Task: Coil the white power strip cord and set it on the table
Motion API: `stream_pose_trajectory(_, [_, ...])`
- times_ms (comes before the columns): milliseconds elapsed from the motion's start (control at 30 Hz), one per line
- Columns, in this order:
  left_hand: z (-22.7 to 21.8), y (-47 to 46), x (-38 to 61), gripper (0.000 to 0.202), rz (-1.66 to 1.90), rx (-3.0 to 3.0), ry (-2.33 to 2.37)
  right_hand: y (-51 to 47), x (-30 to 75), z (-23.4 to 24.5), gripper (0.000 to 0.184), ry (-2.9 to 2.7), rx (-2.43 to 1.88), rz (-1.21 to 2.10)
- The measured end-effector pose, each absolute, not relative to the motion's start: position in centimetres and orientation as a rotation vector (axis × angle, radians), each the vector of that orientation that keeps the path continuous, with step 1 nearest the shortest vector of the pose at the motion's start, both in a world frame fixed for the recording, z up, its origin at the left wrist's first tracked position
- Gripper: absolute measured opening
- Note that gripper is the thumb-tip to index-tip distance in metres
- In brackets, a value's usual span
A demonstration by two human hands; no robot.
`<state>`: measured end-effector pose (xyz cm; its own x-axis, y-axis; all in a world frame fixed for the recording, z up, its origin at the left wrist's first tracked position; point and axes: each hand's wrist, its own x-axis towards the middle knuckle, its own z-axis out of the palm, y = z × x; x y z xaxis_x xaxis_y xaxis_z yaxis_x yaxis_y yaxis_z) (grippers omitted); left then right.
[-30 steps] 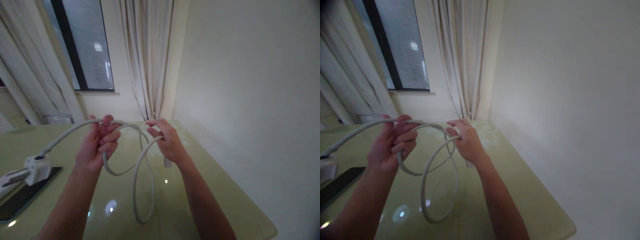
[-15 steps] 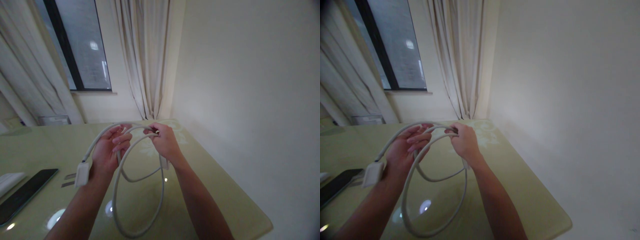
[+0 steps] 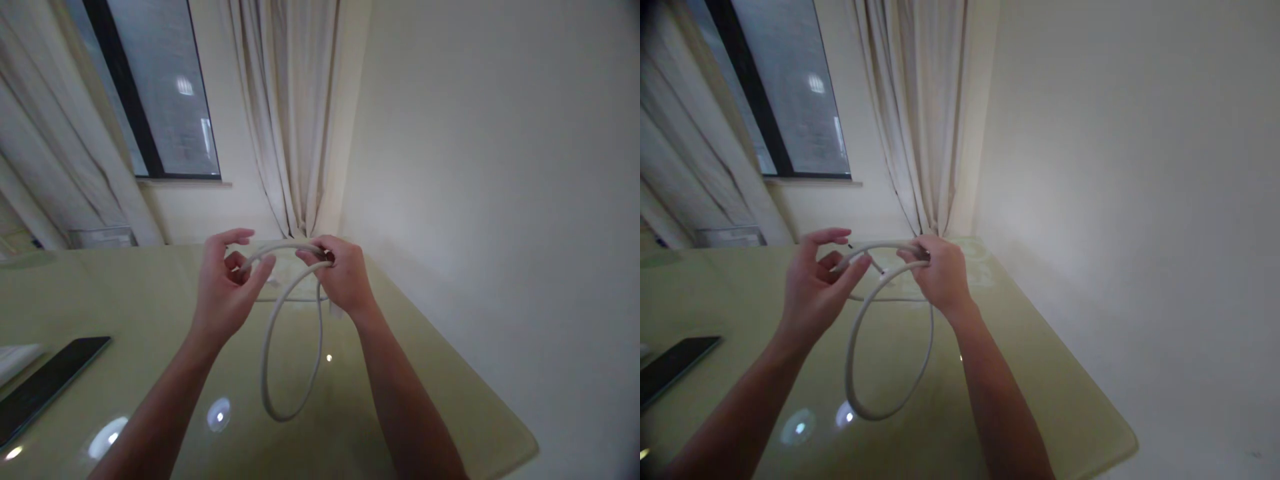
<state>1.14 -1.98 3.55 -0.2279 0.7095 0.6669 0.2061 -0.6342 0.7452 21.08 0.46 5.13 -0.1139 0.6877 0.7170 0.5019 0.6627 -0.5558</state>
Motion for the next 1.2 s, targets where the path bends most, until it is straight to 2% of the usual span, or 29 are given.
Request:
stream_pose_trajectory(67, [3.4, -1.1, -0.1, 0.029, 1.855, 1.909, 1.332, 0.0, 20.7, 5.2, 0.004, -1.842, -0.911, 0.172])
stream_pose_trajectory(100, [3.4, -0.8, -0.6, 0.022, 1.771, 1.991, 1.391, -0.2, 20.6, 5.3, 0.005, -1.891, -0.885, 0.153])
stream_pose_trajectory(233, [3.6, -0.5, -1.7, 0.037, 1.427, 1.994, 1.314, -0.6, 20.7, 5.5, 0.025, -1.980, -0.826, 0.068])
stream_pose_trajectory(333, [4.0, -1.0, -1.8, 0.037, 1.376, 1.612, 1.135, -0.6, 21.0, 5.6, 0.024, -1.879, -0.790, 0.022])
stream_pose_trajectory(500, [4.6, -0.4, -2.5, 0.013, 1.468, 0.854, 0.766, 0.2, 21.7, 5.6, 0.021, -1.570, -0.778, 0.036])
stream_pose_trajectory(667, [4.7, 0.6, -4.8, 0.021, 1.595, 0.639, 0.683, 1.7, 23.8, 5.7, 0.015, -1.138, -0.829, 0.207])
stream_pose_trajectory(800, [4.4, 0.9, -5.9, 0.012, 1.711, 0.779, 0.861, 2.3, 25.2, 5.9, 0.028, -0.921, -0.794, 0.331])
stream_pose_trajectory(900, [3.9, 1.0, -5.9, 0.030, 1.747, 1.030, 1.166, 2.0, 25.0, 6.0, 0.035, -0.884, -0.749, 0.412])
stream_pose_trajectory(1033, [3.5, 0.7, -5.5, 0.048, 1.494, 1.481, 1.395, 1.7, 24.3, 6.0, 0.034, -0.860, -0.710, 0.507])
stream_pose_trajectory(1200, [3.7, 0.0, -5.4, 0.050, 1.342, 1.778, 1.555, 1.8, 23.7, 5.9, 0.027, -0.827, -0.570, 0.605])
